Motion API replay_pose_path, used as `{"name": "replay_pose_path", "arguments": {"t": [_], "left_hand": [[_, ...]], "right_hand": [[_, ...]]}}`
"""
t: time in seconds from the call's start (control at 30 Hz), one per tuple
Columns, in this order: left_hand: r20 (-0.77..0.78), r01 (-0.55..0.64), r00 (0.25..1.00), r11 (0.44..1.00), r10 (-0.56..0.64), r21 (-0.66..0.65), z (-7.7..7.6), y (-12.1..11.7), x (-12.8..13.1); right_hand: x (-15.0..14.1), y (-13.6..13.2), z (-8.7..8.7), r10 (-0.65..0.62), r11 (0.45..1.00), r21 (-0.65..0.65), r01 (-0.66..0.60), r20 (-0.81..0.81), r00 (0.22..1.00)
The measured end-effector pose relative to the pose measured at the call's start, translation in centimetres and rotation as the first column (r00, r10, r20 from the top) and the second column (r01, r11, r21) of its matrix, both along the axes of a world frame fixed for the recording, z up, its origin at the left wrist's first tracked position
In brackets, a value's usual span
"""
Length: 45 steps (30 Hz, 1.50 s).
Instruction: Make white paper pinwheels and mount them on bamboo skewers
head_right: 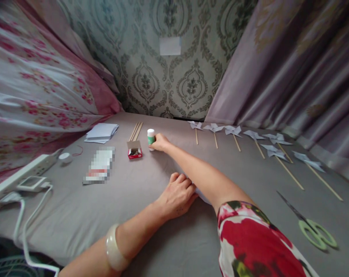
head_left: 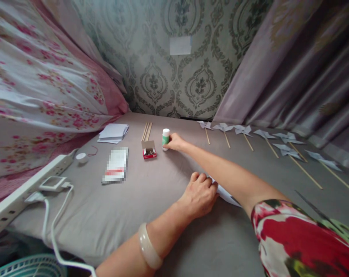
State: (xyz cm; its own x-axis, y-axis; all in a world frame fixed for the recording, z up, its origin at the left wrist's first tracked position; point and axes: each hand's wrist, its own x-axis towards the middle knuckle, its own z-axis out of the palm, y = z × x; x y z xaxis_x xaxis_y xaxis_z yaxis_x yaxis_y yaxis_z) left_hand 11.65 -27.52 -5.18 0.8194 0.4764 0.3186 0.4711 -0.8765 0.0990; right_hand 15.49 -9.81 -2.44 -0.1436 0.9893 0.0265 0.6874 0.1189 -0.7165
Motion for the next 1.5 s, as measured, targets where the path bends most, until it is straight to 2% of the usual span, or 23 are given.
{"name": "replay_pose_path", "arguments": {"t": [0.17,0.5,0.67,0.77,0.83,0.9,1.0,1.1,1.27,1.37,1.5], "left_hand": [[0.015,0.008,1.000,1.000,-0.008,0.004,-0.1,0.0,0.0],[0.026,0.014,1.000,0.999,-0.014,0.033,-0.3,0.1,0.0],[0.003,0.004,1.000,0.999,-0.005,0.037,-0.1,0.3,-0.1],[-0.004,0.007,1.000,1.000,-0.007,0.028,0.2,0.3,-0.2],[0.010,0.010,1.000,1.000,-0.010,0.022,0.3,0.4,-0.2],[0.031,0.017,0.999,0.999,-0.018,0.028,0.3,0.5,-0.2],[0.060,0.047,0.997,0.999,-0.049,0.026,0.4,0.5,0.0],[0.084,0.074,0.994,0.997,-0.076,0.027,0.6,0.3,0.1],[0.098,0.128,0.986,0.991,-0.132,0.043,0.6,0.0,0.1],[0.092,0.130,0.987,0.991,-0.133,0.034,0.5,0.0,0.2],[0.082,0.130,0.988,0.991,-0.133,0.039,0.3,0.0,0.4]], "right_hand": [[-0.1,-0.2,-0.2,0.042,0.999,-0.002,-0.042,0.061,0.997],[0.1,-0.4,-0.9,0.079,0.997,0.004,-0.080,0.082,0.993],[1.1,-1.6,0.4,0.079,0.997,0.020,-0.080,0.050,0.996],[4.2,-3.9,2.2,0.057,0.997,0.060,-0.049,-0.134,0.989],[7.4,-6.1,3.4,0.061,0.997,0.065,-0.045,-0.274,0.960],[11.2,-8.9,4.0,0.005,0.995,0.096,0.029,-0.339,0.941],[16.5,-13.5,3.9,-0.134,0.970,0.142,0.198,-0.365,0.921],[20.0,-18.1,2.7,-0.178,0.968,0.124,0.218,-0.271,0.946],[21.5,-23.1,0.9,-0.008,0.995,0.102,0.019,-0.101,0.995],[21.0,-24.2,0.2,0.063,0.989,0.138,-0.052,-0.081,0.995],[20.2,-24.2,-0.5,0.126,0.977,0.180,-0.116,-0.044,0.991]]}}
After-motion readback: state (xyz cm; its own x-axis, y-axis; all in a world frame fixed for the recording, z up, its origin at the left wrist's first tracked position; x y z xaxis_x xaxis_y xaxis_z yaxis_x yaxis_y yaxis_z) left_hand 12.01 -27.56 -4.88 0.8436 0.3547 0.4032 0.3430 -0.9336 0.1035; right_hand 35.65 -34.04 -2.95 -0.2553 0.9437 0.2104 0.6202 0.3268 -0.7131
